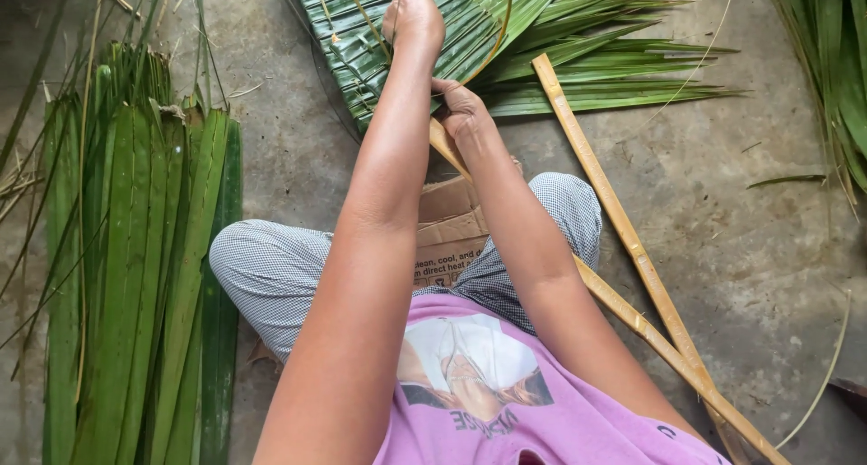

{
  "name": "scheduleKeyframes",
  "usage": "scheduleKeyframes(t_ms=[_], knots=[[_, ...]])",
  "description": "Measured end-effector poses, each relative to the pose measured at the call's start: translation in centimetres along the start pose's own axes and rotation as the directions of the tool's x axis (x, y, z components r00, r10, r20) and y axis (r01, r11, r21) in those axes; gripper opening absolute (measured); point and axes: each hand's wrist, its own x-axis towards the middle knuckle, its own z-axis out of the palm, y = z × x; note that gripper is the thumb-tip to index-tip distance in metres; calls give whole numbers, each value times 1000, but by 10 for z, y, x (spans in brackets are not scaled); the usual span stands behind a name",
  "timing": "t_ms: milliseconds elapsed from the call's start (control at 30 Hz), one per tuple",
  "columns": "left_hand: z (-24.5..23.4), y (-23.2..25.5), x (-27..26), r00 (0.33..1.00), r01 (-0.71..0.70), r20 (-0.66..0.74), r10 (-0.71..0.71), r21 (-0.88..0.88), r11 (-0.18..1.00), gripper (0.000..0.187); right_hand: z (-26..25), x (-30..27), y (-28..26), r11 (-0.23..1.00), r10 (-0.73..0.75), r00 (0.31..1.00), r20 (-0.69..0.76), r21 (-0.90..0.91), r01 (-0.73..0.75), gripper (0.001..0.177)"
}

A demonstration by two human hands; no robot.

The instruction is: Weaving palm leaves onto a wooden frame to create a thatched panel

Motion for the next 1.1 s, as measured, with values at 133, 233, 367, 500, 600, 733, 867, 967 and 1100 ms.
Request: scheduleKeyframes(t_ms=[133, 233, 367, 500, 600, 733, 867, 967, 1100], knots=[[0, 17, -18, 974, -174, -145, 177, 30, 984, 14, 4, -39, -7, 997, -75, 997, -4, -22, 75, 21], [-9, 42, -46, 896, -366, -214, 389, 140, 920, 16, 20, -63, -3, 976, -199, 979, 38, -79, 201, 26], [-72, 88, -107, 843, -537, -140, 520, -152, 830, 21, 17, -71, 2, 918, -358, 928, 105, -140, 371, 33], [-84, 83, -154, 718, -670, -132, 683, -395, 628, 79, 4, -64, 17, 827, -496, 847, 193, -192, 528, 40], [-97, 67, -198, 716, -669, -84, 692, -364, 648, 77, -7, -59, 22, 735, -589, 764, 264, -218, 642, 45], [-136, 24, -240, 570, -789, -90, 817, 215, 575, 68, -68, -27, 29, 589, -690, 633, 352, -234, 773, 52], [-113, -28, -203, 626, -628, -303, 718, 350, 695, 45, -27, 30, -17, 969, 104, 887, 450, 155, -192, 6], [-97, -52, -177, 680, -573, -270, 682, 384, 724, 34, -9, 7, -13, 1000, -10, 996, 91, -25, 12, 8], [-88, -58, -164, 621, -615, -302, 723, 385, 688, 12, 9, -27, -18, 994, -19, 1000, -2, -105, 19, 29]])
